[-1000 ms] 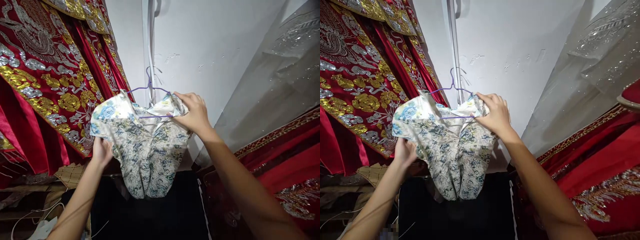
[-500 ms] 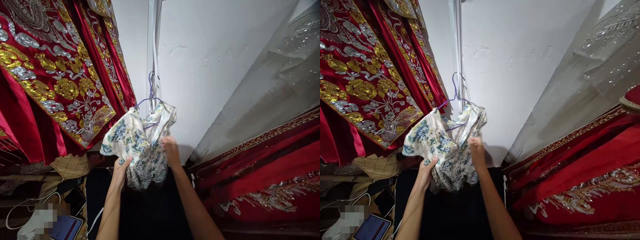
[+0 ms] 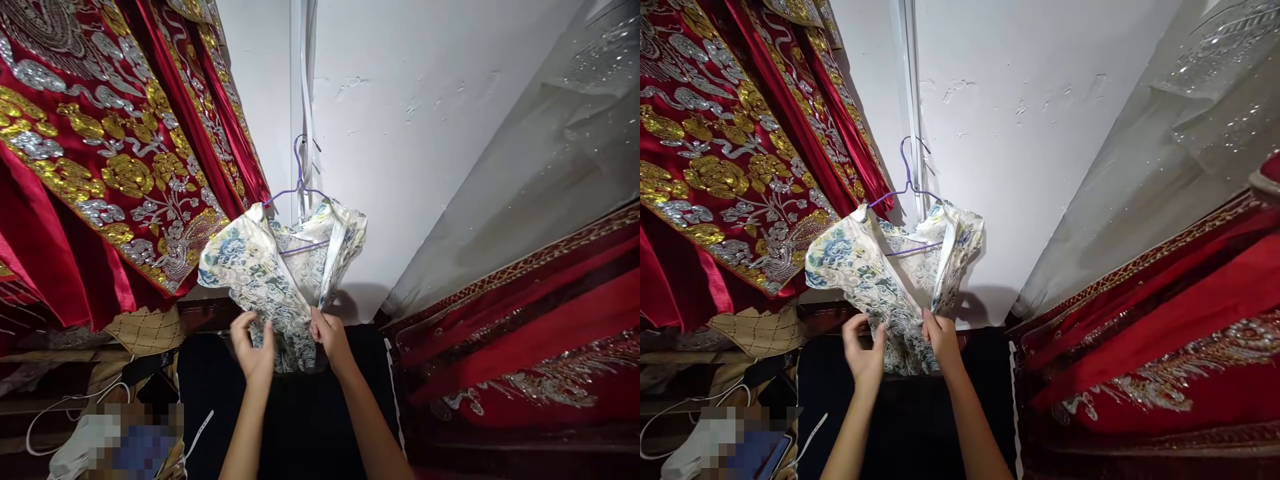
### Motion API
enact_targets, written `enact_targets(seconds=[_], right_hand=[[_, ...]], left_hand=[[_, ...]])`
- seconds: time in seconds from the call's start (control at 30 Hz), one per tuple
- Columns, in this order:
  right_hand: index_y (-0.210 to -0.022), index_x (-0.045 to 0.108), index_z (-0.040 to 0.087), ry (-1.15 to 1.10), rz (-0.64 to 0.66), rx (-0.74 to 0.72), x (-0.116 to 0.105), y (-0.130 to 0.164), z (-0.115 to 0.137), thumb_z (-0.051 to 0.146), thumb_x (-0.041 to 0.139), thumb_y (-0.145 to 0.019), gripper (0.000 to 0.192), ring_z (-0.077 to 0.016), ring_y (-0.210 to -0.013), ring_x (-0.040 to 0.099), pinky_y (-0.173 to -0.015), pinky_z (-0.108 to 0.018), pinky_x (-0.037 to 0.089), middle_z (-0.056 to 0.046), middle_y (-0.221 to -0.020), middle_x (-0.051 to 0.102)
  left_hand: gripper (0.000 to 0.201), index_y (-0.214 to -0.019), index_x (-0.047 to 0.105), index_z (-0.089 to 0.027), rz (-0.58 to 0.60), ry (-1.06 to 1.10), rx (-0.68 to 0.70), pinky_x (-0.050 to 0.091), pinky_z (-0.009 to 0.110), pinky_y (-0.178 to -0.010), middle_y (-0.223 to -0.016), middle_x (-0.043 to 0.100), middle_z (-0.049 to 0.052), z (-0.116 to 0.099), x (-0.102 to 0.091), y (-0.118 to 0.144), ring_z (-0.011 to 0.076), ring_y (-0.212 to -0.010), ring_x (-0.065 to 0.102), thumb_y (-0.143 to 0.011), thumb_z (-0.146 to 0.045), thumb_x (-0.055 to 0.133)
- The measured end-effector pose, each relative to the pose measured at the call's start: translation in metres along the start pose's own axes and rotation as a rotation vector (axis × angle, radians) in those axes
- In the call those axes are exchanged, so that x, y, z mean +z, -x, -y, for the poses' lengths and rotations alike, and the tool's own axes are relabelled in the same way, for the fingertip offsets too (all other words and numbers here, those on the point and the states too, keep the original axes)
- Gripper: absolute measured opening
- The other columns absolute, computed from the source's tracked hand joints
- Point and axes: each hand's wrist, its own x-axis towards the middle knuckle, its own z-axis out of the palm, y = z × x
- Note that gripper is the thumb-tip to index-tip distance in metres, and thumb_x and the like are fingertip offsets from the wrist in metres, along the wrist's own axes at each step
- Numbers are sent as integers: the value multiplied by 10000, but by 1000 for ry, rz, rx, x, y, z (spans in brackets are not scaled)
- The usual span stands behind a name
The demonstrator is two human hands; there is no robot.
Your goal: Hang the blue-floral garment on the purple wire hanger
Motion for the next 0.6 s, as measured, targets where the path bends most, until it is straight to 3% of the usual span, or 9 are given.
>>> enact_targets(seconds=[0.07,0.13,0.27,0.3,0.43,0.6], right_hand=[[-497,457,209,-34,-13,-60,3,11,3,629,546,-897,587,-129,-480,394,-530,-293,306,8,-471,434],[-529,514,195,-42,3,-88,8,17,7,616,559,-906,567,-132,-498,413,-540,-291,319,3,-490,465],[-602,605,175,-57,29,-83,12,23,13,608,576,-905,530,-124,-499,411,-531,-278,321,8,-500,481],[-610,616,170,-57,29,-87,11,23,15,599,584,-904,522,-117,-498,403,-527,-273,315,12,-500,473],[-625,645,150,-86,9,-48,9,23,19,572,648,-870,488,-87,-483,368,-493,-255,264,24,-506,443],[-702,644,147,-372,41,163,13,17,16,577,741,-769,446,-46,-397,311,-427,-234,156,57,-505,431]], left_hand=[[296,-1137,569,-266,294,52,87,420,434,-1098,-1234,572,119,-4,17,13,291,-1237,549,-860,-320,658],[273,-1140,577,-270,445,102,110,463,417,-1021,-1157,609,109,-8,31,21,285,-1147,594,-870,-261,622],[43,-920,594,-235,427,104,110,488,334,-764,-847,621,37,-6,41,24,217,-812,617,-908,-236,552],[68,-869,593,-221,414,113,121,479,315,-737,-807,618,26,-4,40,24,200,-772,609,-918,-244,552],[140,-833,630,-186,414,163,123,472,274,-731,-791,667,22,2,33,26,170,-750,628,-935,-277,598],[149,-834,656,-180,418,167,81,465,253,-685,-775,684,19,0,26,27,160,-711,624,-930,-289,622]])
